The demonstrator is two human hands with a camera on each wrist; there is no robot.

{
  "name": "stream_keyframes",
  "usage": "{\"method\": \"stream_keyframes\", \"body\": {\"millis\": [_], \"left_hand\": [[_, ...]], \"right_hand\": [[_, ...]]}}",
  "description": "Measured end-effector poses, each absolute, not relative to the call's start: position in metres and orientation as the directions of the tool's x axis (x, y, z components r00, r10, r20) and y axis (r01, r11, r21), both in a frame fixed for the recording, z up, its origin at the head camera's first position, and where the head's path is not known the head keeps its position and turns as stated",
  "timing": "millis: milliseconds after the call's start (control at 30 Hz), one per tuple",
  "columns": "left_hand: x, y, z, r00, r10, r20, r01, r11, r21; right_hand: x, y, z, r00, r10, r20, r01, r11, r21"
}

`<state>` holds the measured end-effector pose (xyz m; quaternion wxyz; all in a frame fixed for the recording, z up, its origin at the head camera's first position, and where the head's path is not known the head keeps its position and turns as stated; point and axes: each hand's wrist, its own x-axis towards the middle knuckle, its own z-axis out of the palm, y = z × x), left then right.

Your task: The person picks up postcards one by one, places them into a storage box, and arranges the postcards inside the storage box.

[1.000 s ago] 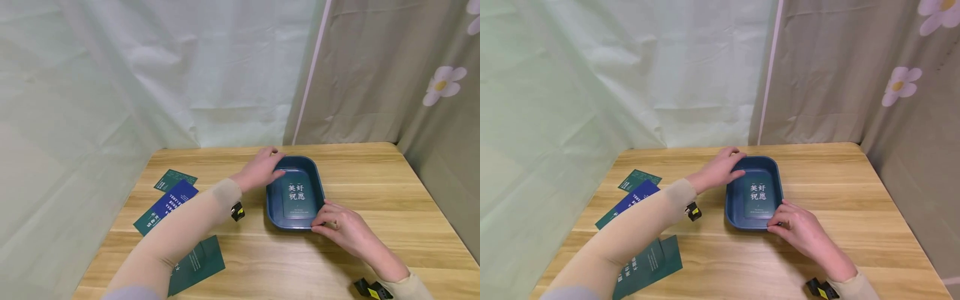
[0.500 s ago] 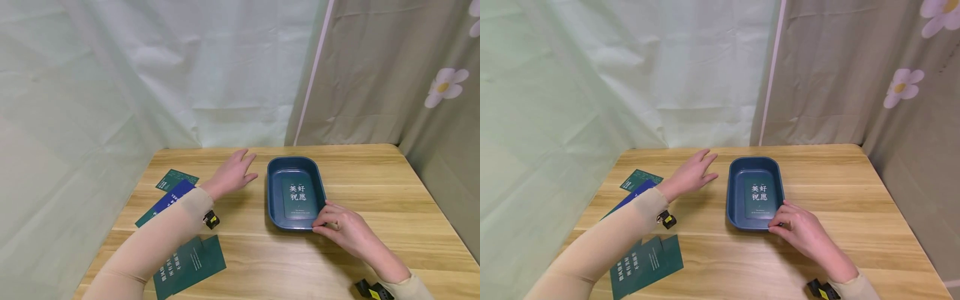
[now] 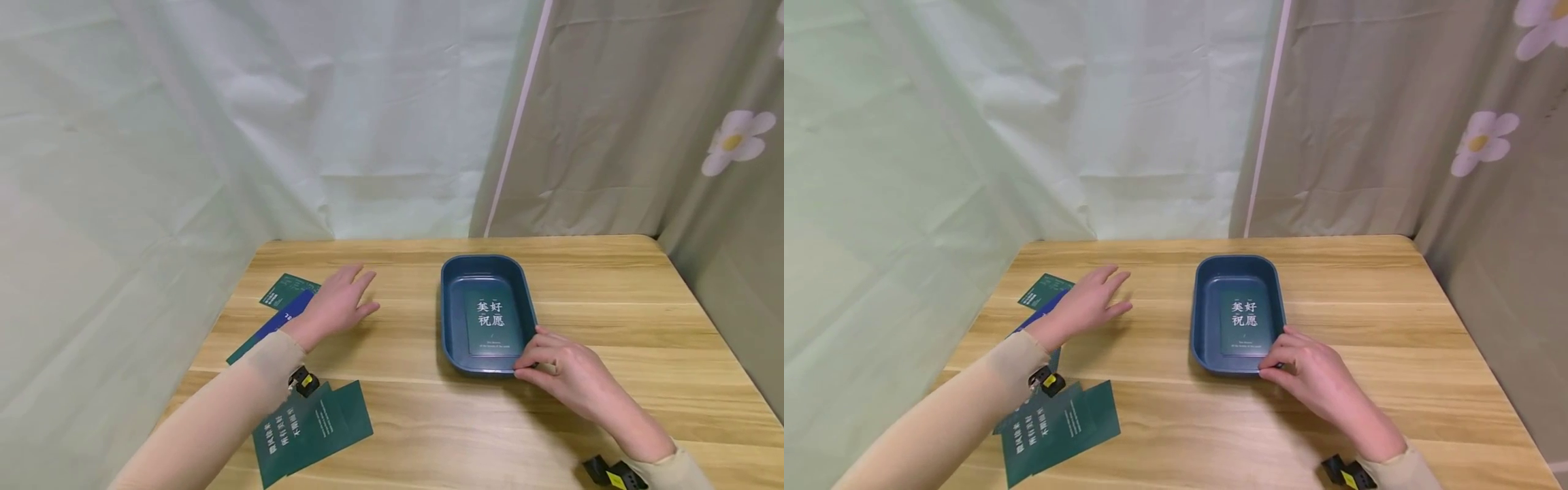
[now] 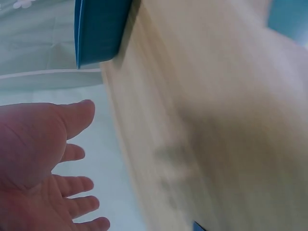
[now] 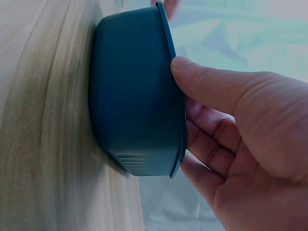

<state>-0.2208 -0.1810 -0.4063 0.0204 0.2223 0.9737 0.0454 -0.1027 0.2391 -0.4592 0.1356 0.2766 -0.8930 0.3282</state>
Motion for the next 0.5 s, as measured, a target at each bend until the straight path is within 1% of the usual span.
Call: {"method": "stream_keyframes", "body": {"millis": [67, 233, 300, 500], "left_hand": [[-0.213, -0.189, -0.409, -0.897, 0.440, -0.033, 0.436, 0.895, 0.094], [-0.192, -0.205, -0.414, -0.879, 0.470, -0.085, 0.456, 0.879, 0.140], [-0.182, -0.211, -0.416, -0.859, 0.501, -0.107, 0.482, 0.861, 0.163], [-0.156, -0.227, -0.421, -0.770, 0.620, -0.150, 0.582, 0.779, 0.232]], "right_hand": [[-0.104, 0.239, -0.459, -0.816, -0.405, 0.413, -0.576, 0.631, -0.520], [-0.105, 0.241, -0.458, -0.830, -0.397, 0.392, -0.557, 0.637, -0.533], [-0.106, 0.241, -0.459, -0.832, -0.394, 0.390, -0.553, 0.639, -0.534], [-0.107, 0.244, -0.459, -0.828, -0.394, 0.398, -0.558, 0.643, -0.524]]}}
